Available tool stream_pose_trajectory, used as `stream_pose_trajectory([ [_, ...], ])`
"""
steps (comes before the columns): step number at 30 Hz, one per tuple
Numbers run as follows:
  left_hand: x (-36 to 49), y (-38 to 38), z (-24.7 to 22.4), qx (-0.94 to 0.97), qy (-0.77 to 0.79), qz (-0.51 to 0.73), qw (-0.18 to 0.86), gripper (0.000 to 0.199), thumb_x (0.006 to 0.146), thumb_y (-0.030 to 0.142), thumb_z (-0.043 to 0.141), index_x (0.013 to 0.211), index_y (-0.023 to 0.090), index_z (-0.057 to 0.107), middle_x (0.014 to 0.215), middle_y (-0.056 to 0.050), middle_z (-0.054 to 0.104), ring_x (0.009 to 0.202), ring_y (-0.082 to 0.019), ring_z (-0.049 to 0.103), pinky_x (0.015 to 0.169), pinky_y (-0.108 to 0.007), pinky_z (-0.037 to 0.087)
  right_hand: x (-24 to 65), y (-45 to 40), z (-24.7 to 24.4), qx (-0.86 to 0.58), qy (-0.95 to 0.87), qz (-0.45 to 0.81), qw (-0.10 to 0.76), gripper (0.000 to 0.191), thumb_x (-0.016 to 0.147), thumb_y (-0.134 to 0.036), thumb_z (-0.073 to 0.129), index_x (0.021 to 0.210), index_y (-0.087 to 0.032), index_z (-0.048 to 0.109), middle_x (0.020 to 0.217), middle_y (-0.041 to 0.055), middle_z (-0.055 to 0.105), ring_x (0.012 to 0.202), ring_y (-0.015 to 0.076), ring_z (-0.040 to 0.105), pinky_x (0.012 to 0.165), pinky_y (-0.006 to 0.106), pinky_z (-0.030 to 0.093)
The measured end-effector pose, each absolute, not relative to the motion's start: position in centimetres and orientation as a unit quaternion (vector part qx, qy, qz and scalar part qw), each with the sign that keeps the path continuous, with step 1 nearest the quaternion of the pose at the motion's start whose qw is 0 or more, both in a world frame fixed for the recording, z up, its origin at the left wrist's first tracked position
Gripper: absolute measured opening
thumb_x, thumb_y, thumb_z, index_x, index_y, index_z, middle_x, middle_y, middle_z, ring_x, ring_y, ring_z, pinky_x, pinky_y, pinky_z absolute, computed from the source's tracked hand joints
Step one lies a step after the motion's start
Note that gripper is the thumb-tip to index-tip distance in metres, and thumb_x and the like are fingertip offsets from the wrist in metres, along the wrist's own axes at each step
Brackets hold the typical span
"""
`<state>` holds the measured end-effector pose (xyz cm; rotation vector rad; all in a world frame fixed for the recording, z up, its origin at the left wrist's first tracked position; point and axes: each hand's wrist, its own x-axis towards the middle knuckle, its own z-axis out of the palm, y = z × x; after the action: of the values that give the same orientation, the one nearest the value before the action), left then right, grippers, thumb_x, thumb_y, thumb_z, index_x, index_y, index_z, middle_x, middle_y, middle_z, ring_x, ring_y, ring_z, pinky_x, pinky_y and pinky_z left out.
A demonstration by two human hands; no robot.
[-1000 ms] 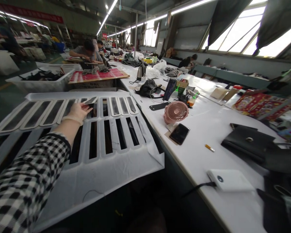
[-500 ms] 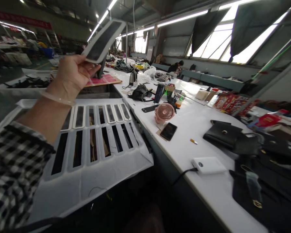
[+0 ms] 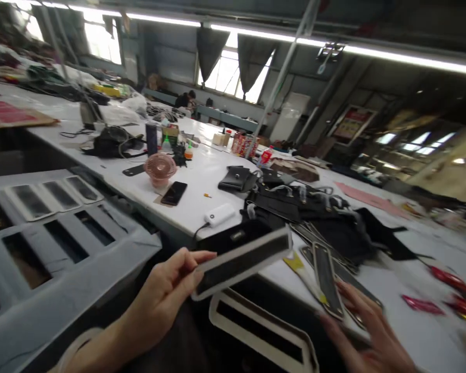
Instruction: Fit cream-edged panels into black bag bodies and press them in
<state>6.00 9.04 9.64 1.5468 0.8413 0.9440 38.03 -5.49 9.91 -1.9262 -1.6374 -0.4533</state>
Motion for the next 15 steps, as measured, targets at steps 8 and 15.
stream_pose_trajectory([
  [8, 10.8, 3.1, 10.0, 0.651, 0.3, 0.3, 0.629, 0.032, 0.089, 0.049, 0.051, 0.073, 0.022, 0.06, 0.12, -0.008, 0.067, 0.11, -0.025, 0.062, 0.093, -0.032, 0.049, 34.7, -7.8, 12.6, -0.54, -0.808, -0.192, 0.132, 0.062, 0.079, -0.027, 0.068, 0.136, -0.025, 0.046, 0.147, 0.0107, 0.041, 0.136, 0.0306, 0.034, 0.113, 0.05, 0.019],
  [15, 12.4, 1.8, 9.5, 0.589, 0.351, 0.358, 0.633, 0.035, 0.085, 0.053, 0.057, 0.07, 0.022, 0.061, 0.117, -0.006, 0.069, 0.113, -0.025, 0.062, 0.091, -0.029, 0.052, 34.7, -12.2, 8.9, -0.694, -0.575, -0.242, 0.359, 0.049, 0.077, -0.016, 0.07, 0.123, -0.025, 0.056, 0.117, 0.0099, 0.063, 0.111, 0.028, 0.058, 0.098, 0.044, 0.041],
])
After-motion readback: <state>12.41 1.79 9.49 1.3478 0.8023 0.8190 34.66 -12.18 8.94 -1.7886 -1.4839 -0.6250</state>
